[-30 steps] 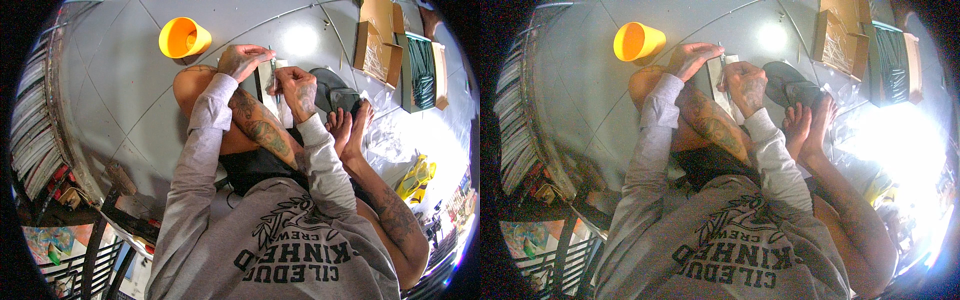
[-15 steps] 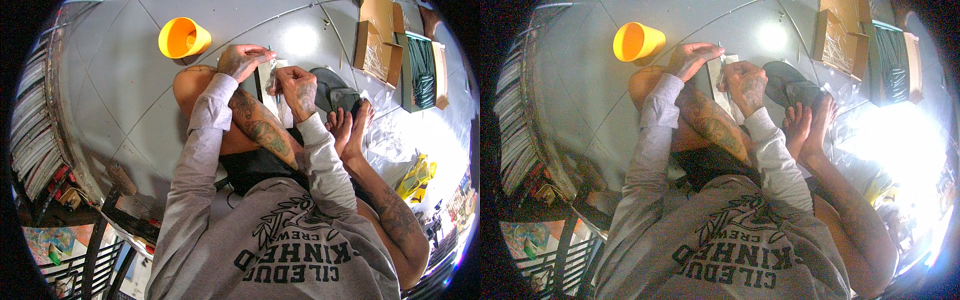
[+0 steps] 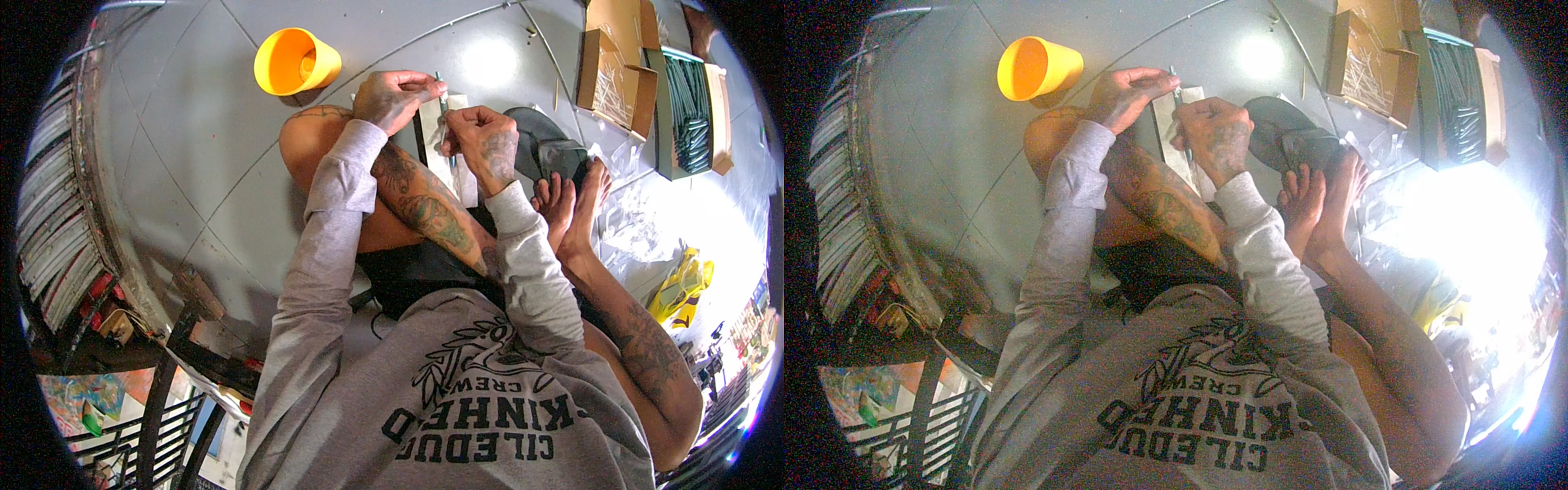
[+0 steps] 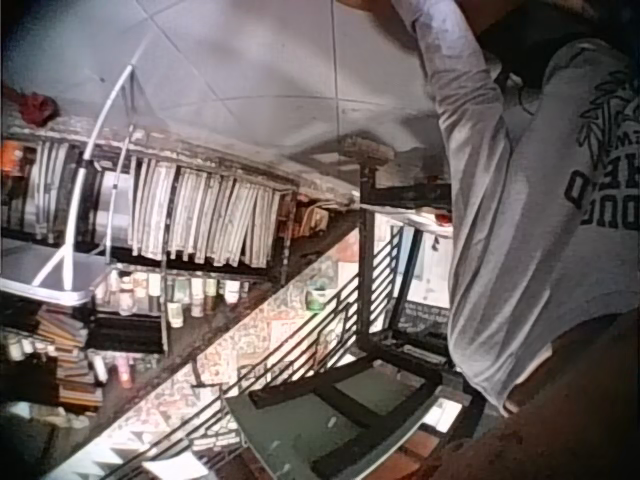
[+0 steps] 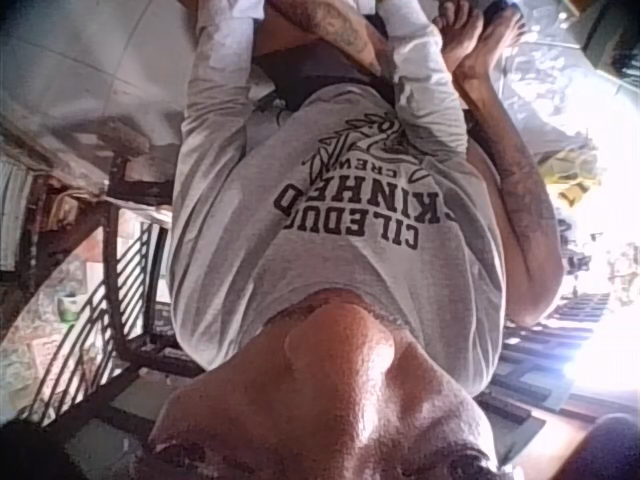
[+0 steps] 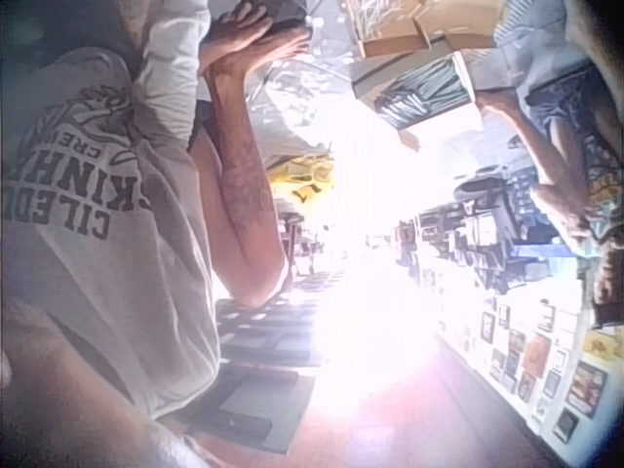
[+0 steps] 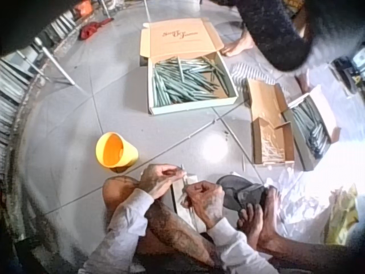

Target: The person assembles small pen components by inserting metal tips into green plastic barrels and placing the finished items into a cardboard box.

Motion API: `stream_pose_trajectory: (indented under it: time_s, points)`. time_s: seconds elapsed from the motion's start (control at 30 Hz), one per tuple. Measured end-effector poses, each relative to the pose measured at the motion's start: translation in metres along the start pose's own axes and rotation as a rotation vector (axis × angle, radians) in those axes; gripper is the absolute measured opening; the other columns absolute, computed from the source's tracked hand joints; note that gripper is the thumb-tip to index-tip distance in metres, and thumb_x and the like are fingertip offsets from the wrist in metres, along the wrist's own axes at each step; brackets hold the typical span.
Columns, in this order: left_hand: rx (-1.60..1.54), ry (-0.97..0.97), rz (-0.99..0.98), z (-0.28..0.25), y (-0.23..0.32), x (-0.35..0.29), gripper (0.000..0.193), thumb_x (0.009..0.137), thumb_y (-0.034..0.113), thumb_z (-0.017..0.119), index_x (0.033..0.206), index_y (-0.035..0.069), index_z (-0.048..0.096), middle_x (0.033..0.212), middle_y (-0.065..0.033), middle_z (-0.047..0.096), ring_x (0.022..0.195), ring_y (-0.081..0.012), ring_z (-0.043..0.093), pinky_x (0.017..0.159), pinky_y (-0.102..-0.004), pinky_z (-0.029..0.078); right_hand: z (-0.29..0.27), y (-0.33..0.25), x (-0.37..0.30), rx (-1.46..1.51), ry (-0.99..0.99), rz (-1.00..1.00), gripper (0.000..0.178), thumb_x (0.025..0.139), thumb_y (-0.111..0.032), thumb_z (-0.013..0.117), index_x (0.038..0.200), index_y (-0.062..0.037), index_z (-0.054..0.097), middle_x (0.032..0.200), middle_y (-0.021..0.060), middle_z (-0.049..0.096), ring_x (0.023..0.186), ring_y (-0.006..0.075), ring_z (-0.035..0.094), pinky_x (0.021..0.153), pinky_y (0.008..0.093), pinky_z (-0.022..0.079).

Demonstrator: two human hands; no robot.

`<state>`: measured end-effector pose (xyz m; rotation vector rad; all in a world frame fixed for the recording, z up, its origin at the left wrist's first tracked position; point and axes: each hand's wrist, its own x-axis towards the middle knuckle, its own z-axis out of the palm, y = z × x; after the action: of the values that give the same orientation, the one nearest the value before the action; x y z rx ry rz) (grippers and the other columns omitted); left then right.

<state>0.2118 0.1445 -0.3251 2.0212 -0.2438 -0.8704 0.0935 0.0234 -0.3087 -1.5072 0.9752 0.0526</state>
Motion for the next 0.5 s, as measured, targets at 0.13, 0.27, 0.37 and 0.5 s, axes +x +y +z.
stream_pose_trajectory:
  time_s: [0.13, 0.27, 0.37, 0.5]
  points:
    - [0.027, 0.008, 0.060, 0.003, -0.012, 0.005, 0.047, 0.079, 0.052, 0.078, 0.098, 0.009, 0.077, 0.089, -0.0047, 0.076, 0.080, -0.0145, 0.069, 0.080, -0.0281, 0.054, -0.002, -0.002, 0.000, -0.021, -0.019, 0.021, 0.024, 0.081, -0.017, 0.074, 0.080, 0.0070, 0.072, 0.061, 0.0102, 0.069, 0.050, 0.0160, 0.068, 0.050, 0.0276, 0.055]
    - [0.123, 0.041, 0.069, 0.004, -0.009, 0.002, 0.048, 0.080, 0.053, 0.075, 0.101, 0.009, 0.077, 0.090, -0.0065, 0.076, 0.081, -0.0166, 0.071, 0.079, -0.0301, 0.055, -0.003, 0.000, 0.002, 0.024, -0.028, 0.053, 0.023, 0.080, -0.016, 0.075, 0.079, 0.0073, 0.072, 0.061, 0.0097, 0.069, 0.049, 0.0152, 0.067, 0.049, 0.0278, 0.055]
    - [0.171, 0.053, 0.062, 0.003, -0.004, -0.001, 0.051, 0.080, 0.055, 0.073, 0.103, 0.010, 0.077, 0.092, -0.0072, 0.076, 0.082, -0.0183, 0.072, 0.080, -0.0313, 0.055, -0.004, -0.001, 0.002, 0.029, -0.028, 0.055, 0.023, 0.079, -0.015, 0.076, 0.079, 0.0077, 0.072, 0.062, 0.0103, 0.069, 0.049, 0.0151, 0.067, 0.049, 0.0280, 0.055]
    - [0.182, 0.043, 0.072, 0.003, -0.006, 0.000, 0.054, 0.080, 0.058, 0.071, 0.103, 0.009, 0.077, 0.093, -0.0076, 0.076, 0.083, -0.0199, 0.072, 0.080, -0.0321, 0.055, -0.004, -0.005, 0.001, 0.050, -0.033, 0.076, 0.021, 0.079, -0.013, 0.075, 0.079, 0.0079, 0.071, 0.062, 0.0105, 0.069, 0.049, 0.0156, 0.068, 0.049, 0.0281, 0.055]
